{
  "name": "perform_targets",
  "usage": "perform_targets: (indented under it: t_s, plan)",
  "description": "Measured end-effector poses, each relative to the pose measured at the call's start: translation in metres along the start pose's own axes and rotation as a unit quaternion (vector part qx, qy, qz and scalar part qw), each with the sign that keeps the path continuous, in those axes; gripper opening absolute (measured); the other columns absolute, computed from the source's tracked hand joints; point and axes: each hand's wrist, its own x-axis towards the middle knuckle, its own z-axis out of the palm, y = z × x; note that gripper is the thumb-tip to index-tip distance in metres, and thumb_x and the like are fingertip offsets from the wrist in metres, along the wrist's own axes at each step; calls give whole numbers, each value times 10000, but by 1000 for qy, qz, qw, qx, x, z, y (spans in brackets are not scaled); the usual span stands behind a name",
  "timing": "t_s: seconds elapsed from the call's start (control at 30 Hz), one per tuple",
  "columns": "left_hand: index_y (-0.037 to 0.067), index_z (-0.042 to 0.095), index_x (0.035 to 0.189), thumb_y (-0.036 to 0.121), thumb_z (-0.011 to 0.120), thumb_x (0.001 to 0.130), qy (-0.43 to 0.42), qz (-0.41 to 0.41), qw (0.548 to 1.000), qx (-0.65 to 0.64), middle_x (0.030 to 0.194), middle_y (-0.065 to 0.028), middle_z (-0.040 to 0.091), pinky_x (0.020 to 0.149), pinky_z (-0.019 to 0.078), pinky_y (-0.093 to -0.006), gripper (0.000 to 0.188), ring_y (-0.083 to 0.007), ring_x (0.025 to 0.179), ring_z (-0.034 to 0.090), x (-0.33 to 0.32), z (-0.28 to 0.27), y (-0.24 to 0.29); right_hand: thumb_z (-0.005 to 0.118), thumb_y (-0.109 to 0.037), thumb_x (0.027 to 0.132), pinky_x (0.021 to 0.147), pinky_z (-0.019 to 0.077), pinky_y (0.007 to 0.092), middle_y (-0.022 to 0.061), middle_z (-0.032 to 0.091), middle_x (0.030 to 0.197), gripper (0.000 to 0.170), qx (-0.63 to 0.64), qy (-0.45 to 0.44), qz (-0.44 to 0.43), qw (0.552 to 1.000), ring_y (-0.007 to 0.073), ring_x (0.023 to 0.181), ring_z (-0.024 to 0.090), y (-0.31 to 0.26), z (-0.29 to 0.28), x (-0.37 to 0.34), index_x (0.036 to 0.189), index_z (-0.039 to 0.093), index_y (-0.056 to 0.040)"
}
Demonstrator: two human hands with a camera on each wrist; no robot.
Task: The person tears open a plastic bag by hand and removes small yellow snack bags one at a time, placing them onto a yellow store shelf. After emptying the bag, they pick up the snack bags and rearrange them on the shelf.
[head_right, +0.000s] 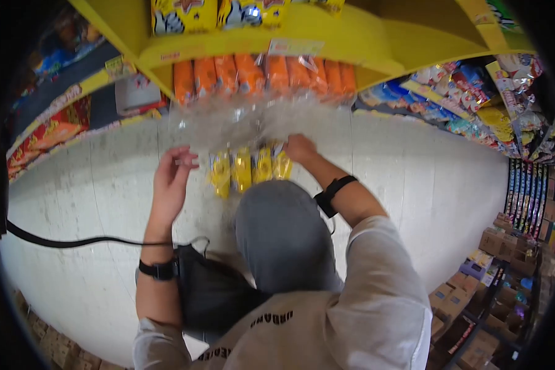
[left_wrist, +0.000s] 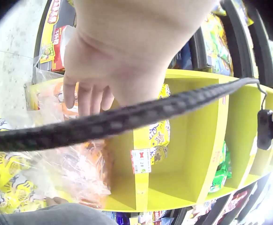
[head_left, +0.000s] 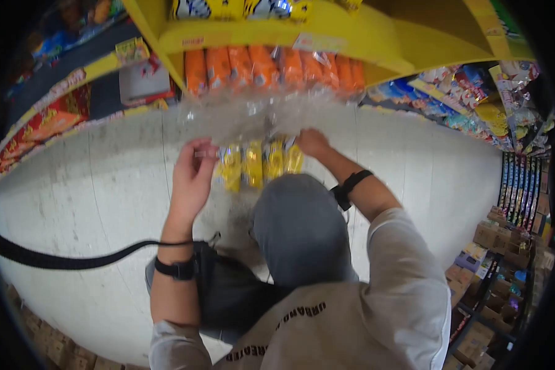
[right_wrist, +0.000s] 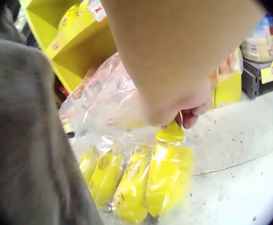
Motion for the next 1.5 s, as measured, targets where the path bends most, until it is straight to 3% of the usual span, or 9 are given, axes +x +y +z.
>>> perform_targets:
  t_s: [0.3,0.4,0.53,0.83,1.07,1.17,1.23,1.37,1.5]
  plan:
    - [-37,537,1234,93,553,969,-16,-29,999,21,1094,-118,631,895,491,-304,296,-193,976,634,0,1,10,551,-257,968,665,556,412,191,665,867,274,139,367,48,919,331,759,689,34,-46,-75,916,583,9]
    - [-38,536,1233,95,557,967,-24,-28,999,26,1110,-124,628,892,489,-302,299,-194,974,636,1,1,5,535,-268,1001,572,537,331,152,658,776,287,480,348,154,790,232,656,689,43,-70,-104,947,571,12]
    - [-38,530,1238,88,566,960,-33,-23,999,26,1123,-126,622,890,490,-300,308,-195,973,636,2,4,6,524,-269,1017,521,488,231,93,654,787,287,488,416,67,764,132,615,658,50,-101,-155,1082,557,9]
    - [18,412,1395,138,682,909,-127,33,989,-65,1295,-100,570,950,476,-344,569,-197,1197,546,-19,42,41,468,-176,1033,636,540,274,90,648,1029,212,581,323,-237,708,146,783,644,-35,-183,-225,1148,529,-9]
    - [56,355,1438,223,641,955,-227,-72,865,-442,1382,-80,513,1022,451,-396,586,-207,1245,519,-28,53,28,434,-229,1050,809,582,404,98,653,1038,200,802,96,-180,561,228,890,687,-88,-164,-222,1119,497,-53]
    - [31,422,1356,244,667,939,-73,-69,921,-377,1273,-97,586,956,484,-337,528,-185,1139,587,-29,56,45,554,-246,997,844,558,437,165,614,1139,312,755,11,-142,641,258,988,664,-87,-153,-227,1217,480,-37]
    - [16,456,1317,244,680,929,-72,-33,962,-261,1223,-101,611,922,498,-328,502,-179,1092,606,-22,48,50,737,-278,848,970,458,522,230,520,1287,637,306,250,-95,914,334,1171,562,-91,-162,-236,1344,430,-21]
    - [-19,540,1219,234,717,898,-53,-14,990,-130,1089,-110,667,830,522,-305,445,-162,959,646,-15,50,51,849,-341,639,1127,236,567,243,409,1416,975,-4,304,-290,907,423,1337,367,-129,-184,-251,1422,369,-12]
    - [-13,500,1307,244,657,941,-75,0,994,-81,1099,-123,666,812,523,-308,475,-165,977,642,-22,49,53,843,-335,638,1128,253,558,225,445,1382,911,-41,285,-329,899,410,1317,394,-150,-193,-237,1379,413,-25]
